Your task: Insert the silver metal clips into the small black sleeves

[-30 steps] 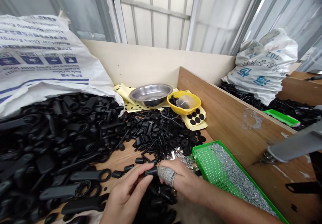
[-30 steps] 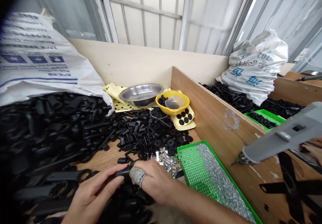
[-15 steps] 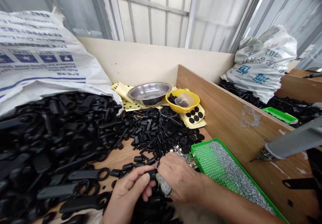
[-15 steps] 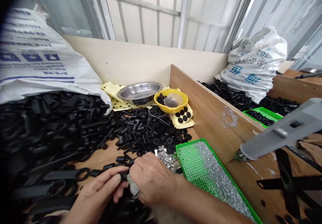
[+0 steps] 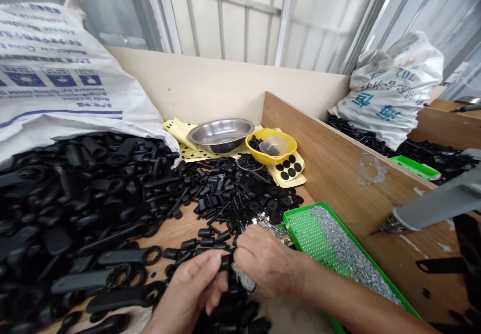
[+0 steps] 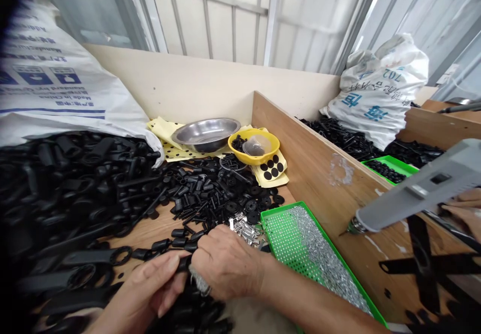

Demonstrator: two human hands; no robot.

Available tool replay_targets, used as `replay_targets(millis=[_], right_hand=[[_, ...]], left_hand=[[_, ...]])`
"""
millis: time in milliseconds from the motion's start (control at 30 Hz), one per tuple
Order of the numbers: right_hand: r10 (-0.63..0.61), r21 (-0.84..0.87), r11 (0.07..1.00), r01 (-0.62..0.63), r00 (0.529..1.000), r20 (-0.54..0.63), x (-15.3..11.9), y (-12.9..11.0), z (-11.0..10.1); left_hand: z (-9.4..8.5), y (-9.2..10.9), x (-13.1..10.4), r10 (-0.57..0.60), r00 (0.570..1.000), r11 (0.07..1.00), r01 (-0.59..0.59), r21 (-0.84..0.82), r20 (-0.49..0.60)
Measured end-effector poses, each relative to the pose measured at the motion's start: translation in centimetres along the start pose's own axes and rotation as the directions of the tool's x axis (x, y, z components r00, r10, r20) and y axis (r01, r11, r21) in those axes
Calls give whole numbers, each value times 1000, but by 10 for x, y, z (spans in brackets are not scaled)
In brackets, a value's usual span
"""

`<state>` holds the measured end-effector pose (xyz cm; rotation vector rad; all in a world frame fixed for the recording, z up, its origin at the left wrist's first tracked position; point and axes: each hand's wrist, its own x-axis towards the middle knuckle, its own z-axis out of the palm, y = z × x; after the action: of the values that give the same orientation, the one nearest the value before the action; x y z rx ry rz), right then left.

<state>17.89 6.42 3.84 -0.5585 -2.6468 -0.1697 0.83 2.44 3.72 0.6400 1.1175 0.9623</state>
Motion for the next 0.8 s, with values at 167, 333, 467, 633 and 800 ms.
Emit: replay_targets(millis=[167, 333, 467, 633, 800], right_hand=[[132, 189, 973, -130, 991, 4, -2, -5, 9], [314, 416, 856, -307, 948, 53, 0, -15, 8], [390, 481, 796, -367, 919, 56, 3, -23, 6], [425, 556, 729, -400, 901, 92, 6, -28, -1], [502, 659, 552, -511, 835, 226, 9, -28, -15]], left_hand=[[0, -3, -1, 94, 994, 992, -89, 91, -52], [-2, -5, -3, 204, 975, 970, -190, 149, -87], [-5, -7, -4, 255, 960, 955, -231, 187, -116], [-13, -8, -7, 368, 925, 891, -322, 319, -94], [-25, -4, -7, 570, 818, 620, -491, 612, 79]])
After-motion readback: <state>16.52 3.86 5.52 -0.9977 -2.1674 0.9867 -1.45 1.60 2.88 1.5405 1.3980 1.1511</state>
